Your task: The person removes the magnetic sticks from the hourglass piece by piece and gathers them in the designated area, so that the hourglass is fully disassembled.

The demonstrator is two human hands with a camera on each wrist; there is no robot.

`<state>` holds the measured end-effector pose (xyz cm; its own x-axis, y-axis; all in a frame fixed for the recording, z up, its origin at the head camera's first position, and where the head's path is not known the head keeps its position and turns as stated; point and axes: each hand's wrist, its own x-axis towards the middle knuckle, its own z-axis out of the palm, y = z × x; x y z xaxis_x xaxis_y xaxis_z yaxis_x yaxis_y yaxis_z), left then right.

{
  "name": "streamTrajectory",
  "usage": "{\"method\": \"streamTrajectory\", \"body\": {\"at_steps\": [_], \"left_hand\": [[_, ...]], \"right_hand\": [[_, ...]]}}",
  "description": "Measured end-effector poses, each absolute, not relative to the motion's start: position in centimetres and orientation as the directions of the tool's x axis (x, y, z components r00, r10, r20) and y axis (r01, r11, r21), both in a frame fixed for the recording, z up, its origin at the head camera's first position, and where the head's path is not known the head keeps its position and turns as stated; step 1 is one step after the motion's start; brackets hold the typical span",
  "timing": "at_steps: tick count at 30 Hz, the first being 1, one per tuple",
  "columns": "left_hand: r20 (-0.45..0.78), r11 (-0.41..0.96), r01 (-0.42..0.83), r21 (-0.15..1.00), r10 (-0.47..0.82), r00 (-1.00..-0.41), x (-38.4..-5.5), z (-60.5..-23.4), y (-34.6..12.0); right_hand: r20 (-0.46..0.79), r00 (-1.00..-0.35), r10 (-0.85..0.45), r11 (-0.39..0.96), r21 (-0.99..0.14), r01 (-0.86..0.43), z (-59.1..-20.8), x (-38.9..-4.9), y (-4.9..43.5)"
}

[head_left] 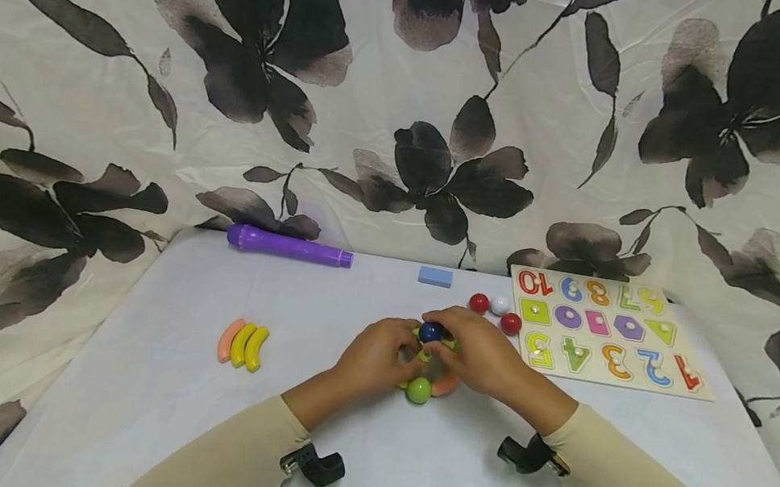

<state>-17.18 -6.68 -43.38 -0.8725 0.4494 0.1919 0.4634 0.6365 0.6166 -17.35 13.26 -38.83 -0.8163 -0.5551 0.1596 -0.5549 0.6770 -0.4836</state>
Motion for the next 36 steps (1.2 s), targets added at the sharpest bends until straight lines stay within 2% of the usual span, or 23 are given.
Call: {"method": "streamTrajectory", "body": {"at_steps": [5, 14, 27, 36], "left_hand": [[0.202, 0.606, 0.478, 0.635, 0.467, -0.861, -17.5, -43.4, -6.9], [0.135, 0.588, 0.435, 0.682, 0.483, -0.865, -17.7, -42.5, -7.0], [0.119, 0.608, 0.436, 0.664, 0.49, -0.864, -17.7, -42.2, -6.9], [0.119, 0.616, 0.449, 0.648, 0.5, -0.858, -17.9, -42.5, -6.7]], "right_hand": [[0.174, -0.811, -0.558, 0.665, -0.491, -0.563, -38.8, -17.3, 13.1], [0.171, -0.81, -0.561, 0.662, -0.494, -0.563, -38.6, -17.1, 13.1], [0.14, -0.817, -0.56, 0.676, -0.493, -0.548, -38.8, -17.2, 13.1], [0.118, -0.816, -0.566, 0.656, -0.536, -0.532, -39.3, -17.3, 13.2]]}}
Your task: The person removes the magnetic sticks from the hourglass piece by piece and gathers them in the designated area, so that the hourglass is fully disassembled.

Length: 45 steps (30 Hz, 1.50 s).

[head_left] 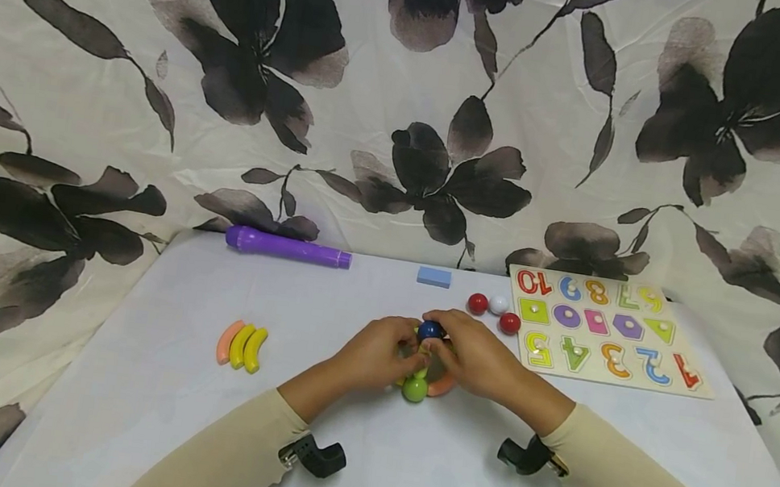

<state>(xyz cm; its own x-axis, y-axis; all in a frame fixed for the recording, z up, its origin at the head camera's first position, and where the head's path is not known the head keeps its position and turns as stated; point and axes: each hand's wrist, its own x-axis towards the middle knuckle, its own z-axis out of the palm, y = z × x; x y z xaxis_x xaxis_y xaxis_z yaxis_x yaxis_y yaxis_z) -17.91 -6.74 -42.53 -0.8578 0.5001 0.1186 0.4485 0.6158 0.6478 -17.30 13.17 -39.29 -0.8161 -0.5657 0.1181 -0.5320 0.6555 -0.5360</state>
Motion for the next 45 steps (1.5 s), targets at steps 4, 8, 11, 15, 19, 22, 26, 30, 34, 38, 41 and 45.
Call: {"method": "streamTrajectory", "body": {"at_steps": [4, 8, 11, 15, 19, 22, 26, 30, 34, 38, 41, 45], "left_hand": [[0.104, 0.621, 0.429, 0.656, 0.488, -0.866, -17.8, -42.5, -6.7], [0.108, 0.619, 0.421, 0.663, 0.478, -0.872, -17.8, -42.6, -6.6], [0.109, 0.618, 0.418, 0.666, 0.473, -0.874, -17.8, -42.8, -6.5], [0.101, 0.638, 0.412, 0.65, 0.465, -0.88, -17.8, -42.8, -6.5], [0.101, 0.645, 0.417, 0.64, 0.467, -0.878, -17.8, -42.8, -6.7], [0.12, 0.615, 0.434, 0.658, 0.483, -0.867, -17.8, -42.9, -6.8], [0.13, 0.589, 0.442, 0.677, 0.496, -0.859, -17.7, -43.0, -6.8], [0.101, 0.591, 0.413, 0.693, 0.488, -0.867, -17.7, -42.9, -6.7], [0.074, 0.605, 0.389, 0.694, 0.478, -0.875, -17.5, -42.8, -6.7], [0.062, 0.617, 0.383, 0.687, 0.475, -0.878, -17.4, -42.7, -6.8], [0.055, 0.626, 0.38, 0.681, 0.474, -0.879, -17.4, -42.8, -6.9], [0.046, 0.63, 0.381, 0.677, 0.48, -0.876, -17.4, -42.9, -7.1]], "right_hand": [[0.111, -0.815, -0.569, 0.653, -0.541, -0.53, -39.5, -17.3, 13.2], [0.09, -0.821, -0.563, 0.662, -0.546, -0.514, -39.3, -17.3, 13.1], [0.066, -0.842, -0.536, 0.673, -0.568, -0.473, -38.8, -17.4, 13.2], [0.066, -0.866, -0.495, 0.676, -0.598, -0.431, -38.2, -17.7, 13.3], [0.095, -0.874, -0.477, 0.671, -0.602, -0.432, -38.1, -17.8, 13.7], [0.136, -0.877, -0.46, 0.677, -0.586, -0.446, -38.3, -17.9, 14.3], [0.23, -0.876, -0.424, 0.694, -0.539, -0.478, -38.3, -18.3, 15.1], [0.28, -0.884, -0.374, 0.719, -0.514, -0.467, -38.2, -19.2, 16.1], [0.265, -0.907, -0.329, 0.753, -0.506, -0.421, -38.3, -20.3, 16.9], [0.228, -0.924, -0.307, 0.78, -0.496, -0.381, -38.5, -21.3, 17.4], [0.198, -0.936, -0.291, 0.796, -0.492, -0.352, -38.6, -21.9, 17.6], [0.178, -0.943, -0.283, 0.807, -0.488, -0.334, -39.0, -22.8, 17.5]]}}
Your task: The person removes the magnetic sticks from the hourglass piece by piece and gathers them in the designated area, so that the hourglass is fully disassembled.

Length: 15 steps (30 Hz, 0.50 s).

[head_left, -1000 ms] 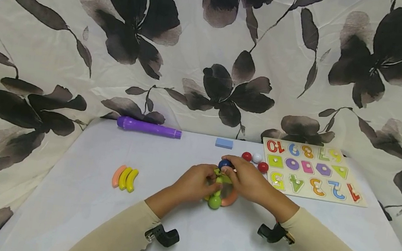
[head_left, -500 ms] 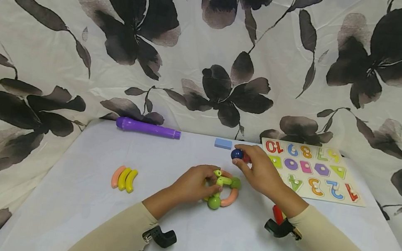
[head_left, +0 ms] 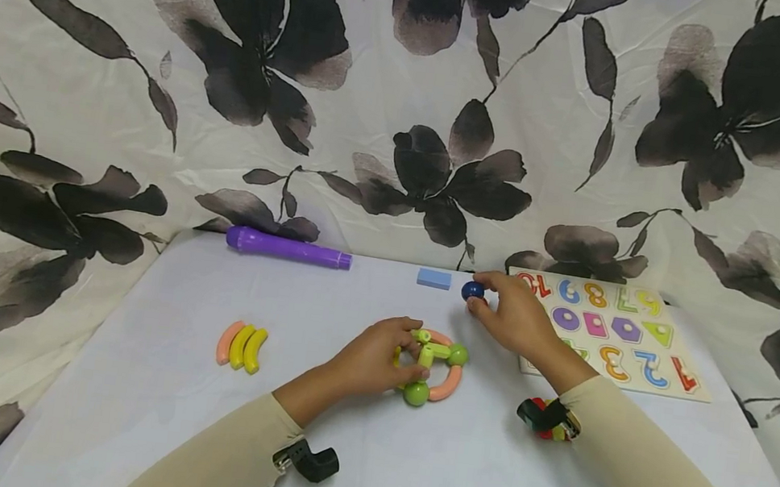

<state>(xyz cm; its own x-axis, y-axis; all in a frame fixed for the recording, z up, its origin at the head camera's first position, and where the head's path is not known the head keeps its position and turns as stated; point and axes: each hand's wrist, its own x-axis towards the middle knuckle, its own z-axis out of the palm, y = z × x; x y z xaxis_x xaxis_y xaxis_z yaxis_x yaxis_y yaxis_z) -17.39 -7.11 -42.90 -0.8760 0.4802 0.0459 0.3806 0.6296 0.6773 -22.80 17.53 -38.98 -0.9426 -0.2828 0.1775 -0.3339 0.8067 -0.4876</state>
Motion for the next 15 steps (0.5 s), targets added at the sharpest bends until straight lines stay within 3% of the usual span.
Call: {"method": "streamTrajectory", "body": {"at_steps": [8, 15], "left_hand": [[0.061, 0.622, 0.396, 0.675, 0.487, -0.871, -17.2, -42.7, -7.6], [0.014, 0.632, 0.318, 0.707, 0.436, -0.9, -16.8, -42.9, -8.2]], "right_hand": [[0.162, -0.937, -0.311, 0.803, -0.483, -0.35, -40.0, -24.7, 16.9], [0.161, -0.933, -0.323, 0.783, -0.508, -0.359, -40.7, -25.8, 16.6]]}}
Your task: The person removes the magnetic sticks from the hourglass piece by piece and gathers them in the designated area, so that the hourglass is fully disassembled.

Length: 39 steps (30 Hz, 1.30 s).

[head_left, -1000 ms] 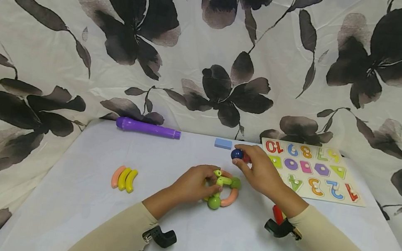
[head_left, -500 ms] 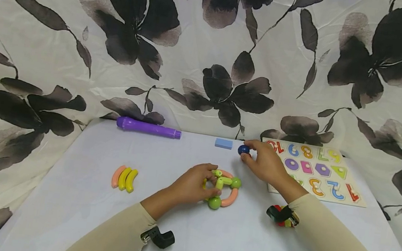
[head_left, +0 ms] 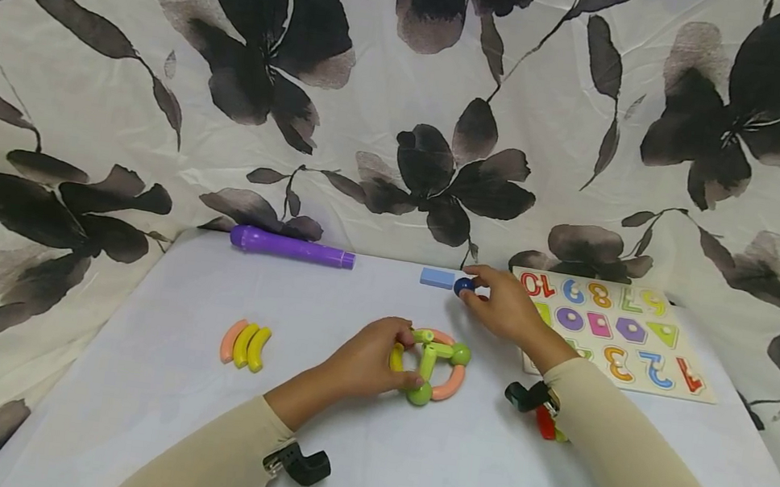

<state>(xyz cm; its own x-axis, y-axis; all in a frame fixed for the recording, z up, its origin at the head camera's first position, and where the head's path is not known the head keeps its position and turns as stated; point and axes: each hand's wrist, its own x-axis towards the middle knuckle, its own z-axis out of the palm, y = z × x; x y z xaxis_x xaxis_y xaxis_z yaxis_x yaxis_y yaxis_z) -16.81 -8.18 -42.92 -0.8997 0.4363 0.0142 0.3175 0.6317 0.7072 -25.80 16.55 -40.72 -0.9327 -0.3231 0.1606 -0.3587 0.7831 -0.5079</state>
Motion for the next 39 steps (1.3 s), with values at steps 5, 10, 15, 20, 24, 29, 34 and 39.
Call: {"method": "streamTrajectory", "body": {"at_steps": [5, 10, 15, 20, 24, 29, 34, 39], "left_hand": [[-0.007, 0.697, 0.308, 0.647, 0.41, -0.912, -16.6, -43.6, -8.8], [-0.071, 0.749, 0.287, 0.597, 0.405, -0.911, -16.3, -44.0, -9.2], [-0.115, 0.772, 0.287, 0.567, 0.419, -0.901, -16.2, -43.9, -9.2], [-0.113, 0.781, 0.288, 0.555, 0.414, -0.903, -16.3, -43.8, -9.2], [-0.108, 0.788, 0.286, 0.545, 0.404, -0.909, -16.3, -43.9, -9.1], [-0.109, 0.797, 0.271, 0.539, 0.385, -0.916, -16.3, -43.9, -8.9], [-0.097, 0.79, 0.292, 0.54, 0.403, -0.91, -16.4, -43.7, -8.8], [-0.102, 0.795, 0.292, 0.532, 0.402, -0.91, -16.4, -43.7, -8.7]], "right_hand": [[0.146, -0.927, -0.347, 0.771, -0.518, -0.37, -41.3, -26.5, 16.4], [0.095, -0.944, -0.317, 0.786, -0.531, -0.317, -41.8, -27.0, 16.3], [0.065, -0.949, -0.309, 0.803, -0.517, -0.296, -42.4, -27.4, 16.4], [0.063, -0.946, -0.319, 0.817, -0.488, -0.308, -43.1, -27.8, 16.7], [0.066, -0.945, -0.322, 0.819, -0.481, -0.313, -43.3, -27.8, 16.6], [0.039, -0.943, -0.332, 0.83, -0.462, -0.312, -43.5, -27.8, 16.5], [0.015, -0.946, -0.325, 0.841, -0.452, -0.296, -43.5, -27.7, 16.4], [0.013, -0.945, -0.326, 0.835, -0.464, -0.294, -43.3, -27.5, 16.4]]}}
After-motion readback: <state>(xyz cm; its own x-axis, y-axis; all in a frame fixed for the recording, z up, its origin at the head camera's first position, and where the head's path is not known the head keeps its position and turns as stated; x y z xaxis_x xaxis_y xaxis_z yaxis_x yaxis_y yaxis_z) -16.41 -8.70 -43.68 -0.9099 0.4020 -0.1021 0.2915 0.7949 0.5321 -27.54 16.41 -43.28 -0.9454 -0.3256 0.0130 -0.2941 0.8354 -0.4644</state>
